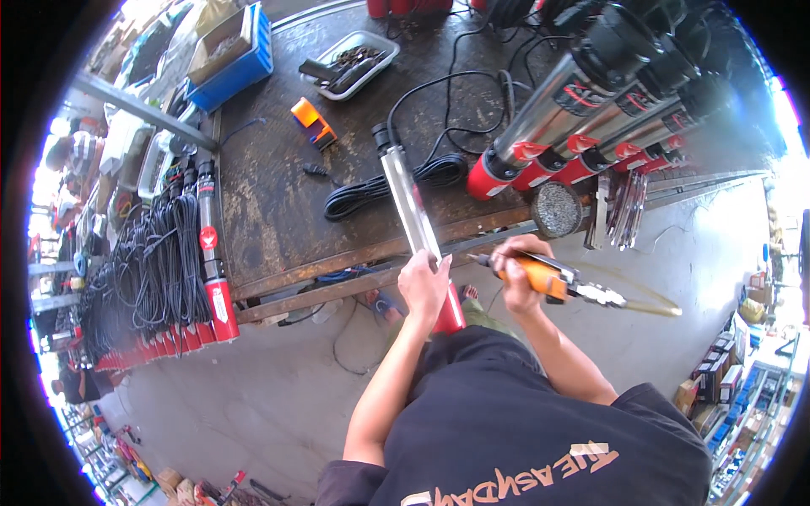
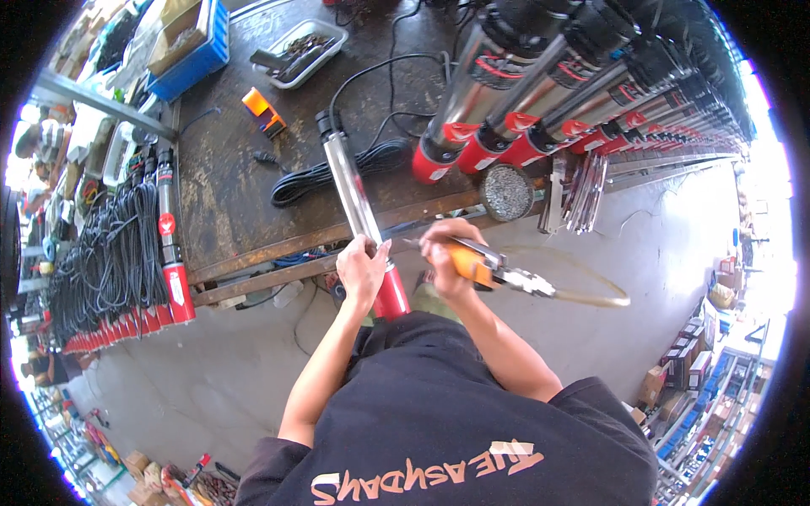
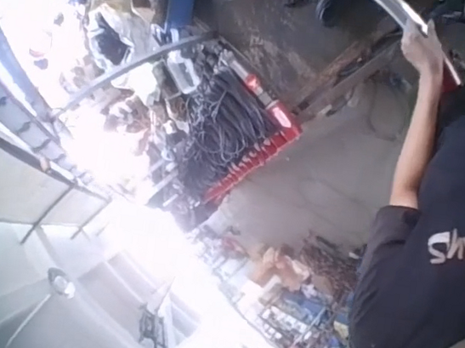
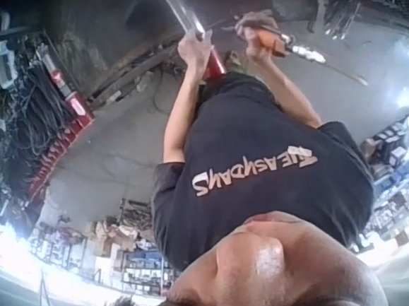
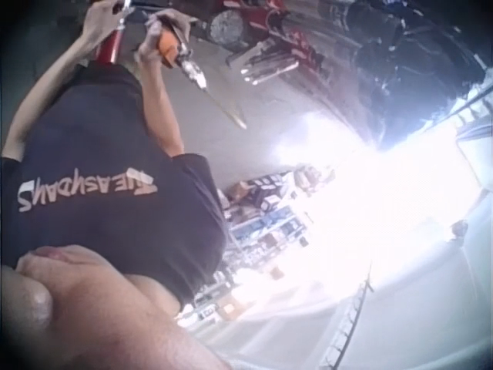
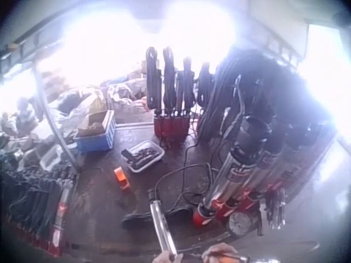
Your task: The person assembles metal components onto cylindrical pumps using an air-powered screwdriver and hands, then organizes the finished pumps into rows on a workbench.
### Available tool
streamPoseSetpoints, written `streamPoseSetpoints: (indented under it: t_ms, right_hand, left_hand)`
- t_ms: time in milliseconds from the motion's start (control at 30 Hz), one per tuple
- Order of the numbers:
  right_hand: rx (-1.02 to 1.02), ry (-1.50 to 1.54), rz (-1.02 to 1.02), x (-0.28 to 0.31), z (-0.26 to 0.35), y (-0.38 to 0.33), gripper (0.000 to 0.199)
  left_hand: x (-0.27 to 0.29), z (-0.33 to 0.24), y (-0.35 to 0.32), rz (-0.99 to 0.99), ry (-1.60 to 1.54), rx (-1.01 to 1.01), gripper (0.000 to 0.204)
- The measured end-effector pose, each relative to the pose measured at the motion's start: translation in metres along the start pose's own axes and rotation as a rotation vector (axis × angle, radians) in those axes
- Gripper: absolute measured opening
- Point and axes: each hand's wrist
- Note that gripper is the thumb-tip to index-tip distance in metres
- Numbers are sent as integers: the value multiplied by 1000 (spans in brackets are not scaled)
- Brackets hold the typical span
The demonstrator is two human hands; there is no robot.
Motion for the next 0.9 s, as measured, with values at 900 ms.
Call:
streamPoseSetpoints:
  t_ms: [900]
  right_hand:
    - [-83,-30,-360,71,67,-17,26]
  left_hand:
    - [-138,-38,84,124,191,-365,11]
Point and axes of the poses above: each hand's wrist, its own y-axis towards the middle knuckle, its own x-axis out of the back of the hand, z = x × y, and after that the axes turned 11 degrees about x, right-handed
